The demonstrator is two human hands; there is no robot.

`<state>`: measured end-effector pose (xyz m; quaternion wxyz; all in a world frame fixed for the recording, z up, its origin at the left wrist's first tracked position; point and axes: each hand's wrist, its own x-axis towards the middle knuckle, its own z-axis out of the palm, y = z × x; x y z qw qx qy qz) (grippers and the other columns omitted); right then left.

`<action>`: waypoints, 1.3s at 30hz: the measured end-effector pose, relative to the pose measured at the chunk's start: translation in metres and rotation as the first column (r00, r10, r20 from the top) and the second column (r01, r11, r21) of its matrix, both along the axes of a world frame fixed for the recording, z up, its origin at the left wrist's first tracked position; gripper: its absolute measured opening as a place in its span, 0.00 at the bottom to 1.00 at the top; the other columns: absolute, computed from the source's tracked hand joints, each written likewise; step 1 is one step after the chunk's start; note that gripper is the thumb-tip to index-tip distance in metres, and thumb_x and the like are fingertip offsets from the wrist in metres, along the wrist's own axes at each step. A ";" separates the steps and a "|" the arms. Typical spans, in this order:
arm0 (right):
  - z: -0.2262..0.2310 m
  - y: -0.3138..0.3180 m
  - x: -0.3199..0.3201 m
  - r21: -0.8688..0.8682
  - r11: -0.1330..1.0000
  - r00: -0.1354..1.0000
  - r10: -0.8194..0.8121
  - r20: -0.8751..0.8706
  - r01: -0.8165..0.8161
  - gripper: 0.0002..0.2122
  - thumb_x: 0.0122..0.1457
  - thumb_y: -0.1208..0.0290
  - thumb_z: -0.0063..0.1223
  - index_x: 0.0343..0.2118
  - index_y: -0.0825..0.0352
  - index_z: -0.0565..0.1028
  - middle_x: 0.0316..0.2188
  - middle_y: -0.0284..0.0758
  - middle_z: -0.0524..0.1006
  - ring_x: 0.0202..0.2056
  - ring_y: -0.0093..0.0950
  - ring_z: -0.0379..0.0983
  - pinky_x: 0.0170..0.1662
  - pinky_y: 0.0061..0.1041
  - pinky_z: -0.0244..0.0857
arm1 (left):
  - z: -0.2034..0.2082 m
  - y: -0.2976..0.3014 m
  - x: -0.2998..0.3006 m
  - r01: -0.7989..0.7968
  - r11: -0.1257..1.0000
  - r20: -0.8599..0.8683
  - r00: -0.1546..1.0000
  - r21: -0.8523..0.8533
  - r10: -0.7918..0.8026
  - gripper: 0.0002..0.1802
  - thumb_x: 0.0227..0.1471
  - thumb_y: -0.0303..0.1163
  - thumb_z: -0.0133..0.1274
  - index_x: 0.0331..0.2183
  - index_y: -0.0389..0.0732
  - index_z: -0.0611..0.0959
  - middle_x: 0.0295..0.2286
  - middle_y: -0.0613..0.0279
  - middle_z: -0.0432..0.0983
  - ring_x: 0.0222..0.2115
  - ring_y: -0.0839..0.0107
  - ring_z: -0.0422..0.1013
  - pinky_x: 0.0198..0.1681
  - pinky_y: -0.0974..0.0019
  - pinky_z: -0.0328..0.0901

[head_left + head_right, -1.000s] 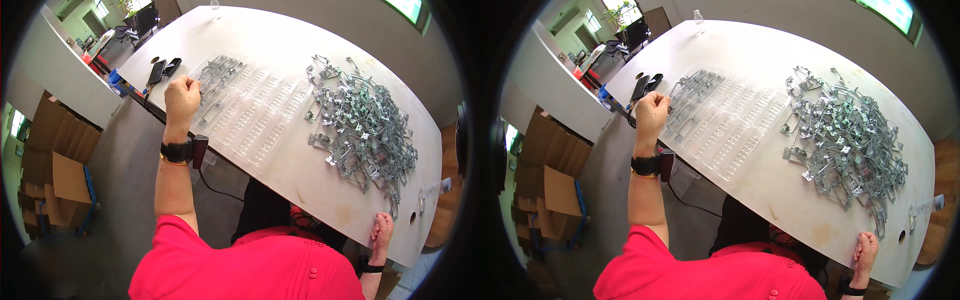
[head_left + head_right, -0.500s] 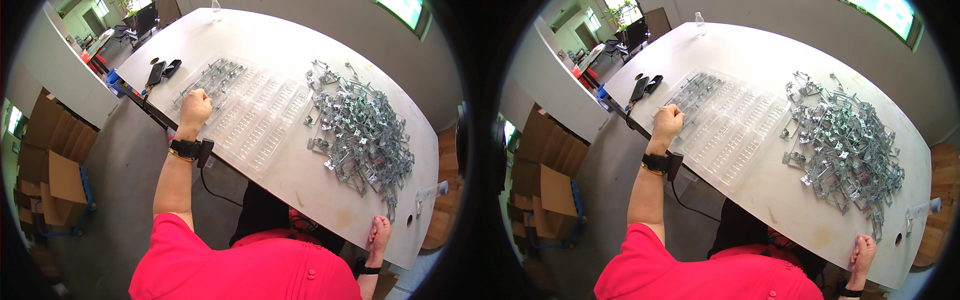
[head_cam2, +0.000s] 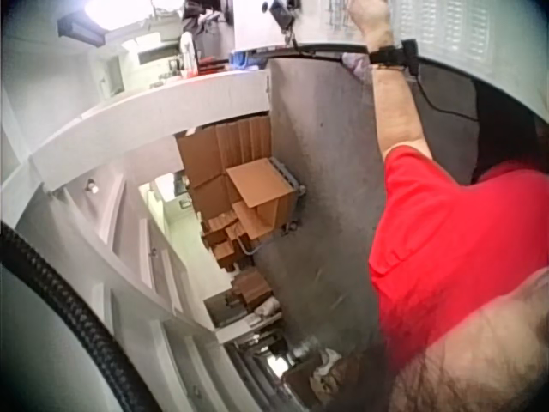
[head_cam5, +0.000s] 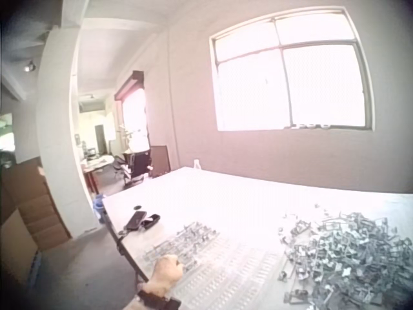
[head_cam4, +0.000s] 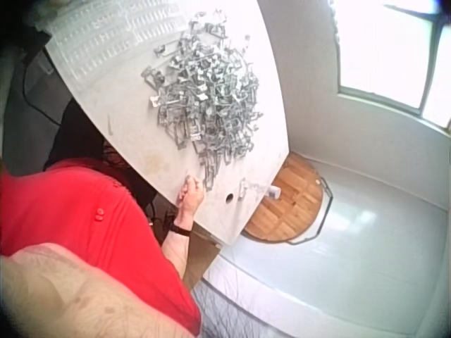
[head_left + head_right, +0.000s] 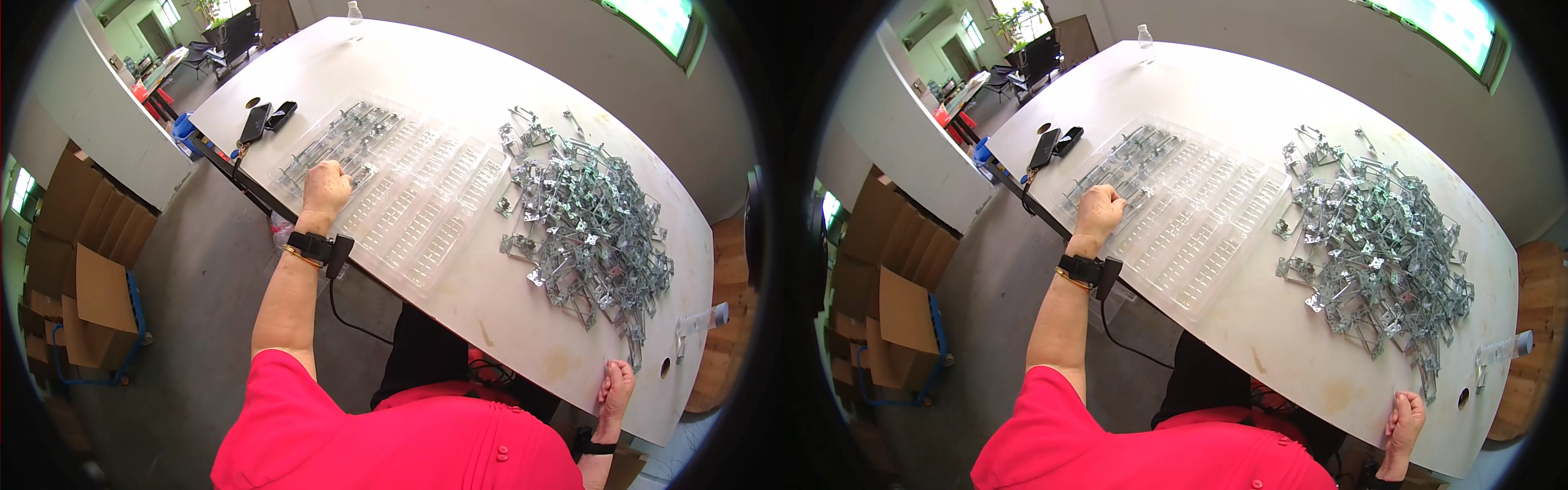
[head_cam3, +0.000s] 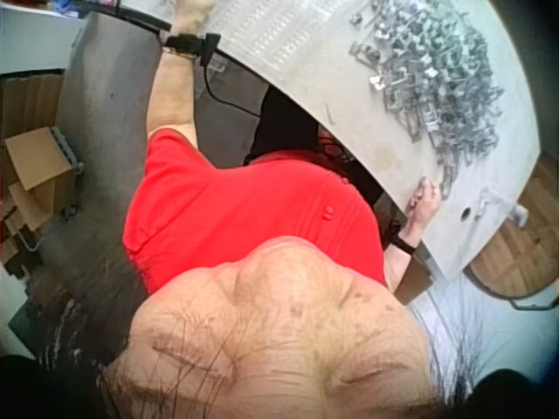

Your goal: The person is manually assembling small metal components on a table and placing the finished pieces into a plastic grid tray.

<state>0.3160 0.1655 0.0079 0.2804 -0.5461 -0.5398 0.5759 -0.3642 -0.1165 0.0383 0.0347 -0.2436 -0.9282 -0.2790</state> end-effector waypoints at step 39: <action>0.000 -0.004 -0.002 0.058 0.998 1.000 -0.014 -0.008 0.014 0.05 0.72 0.65 0.56 0.41 0.60 0.77 0.17 0.21 0.65 0.13 0.11 0.54 0.13 0.15 0.48 | 0.012 -0.041 0.018 0.193 0.979 -0.022 0.981 -0.060 -0.195 0.14 0.59 0.26 0.50 0.41 0.38 0.89 0.34 0.45 0.86 0.39 0.48 0.83 0.45 0.53 0.76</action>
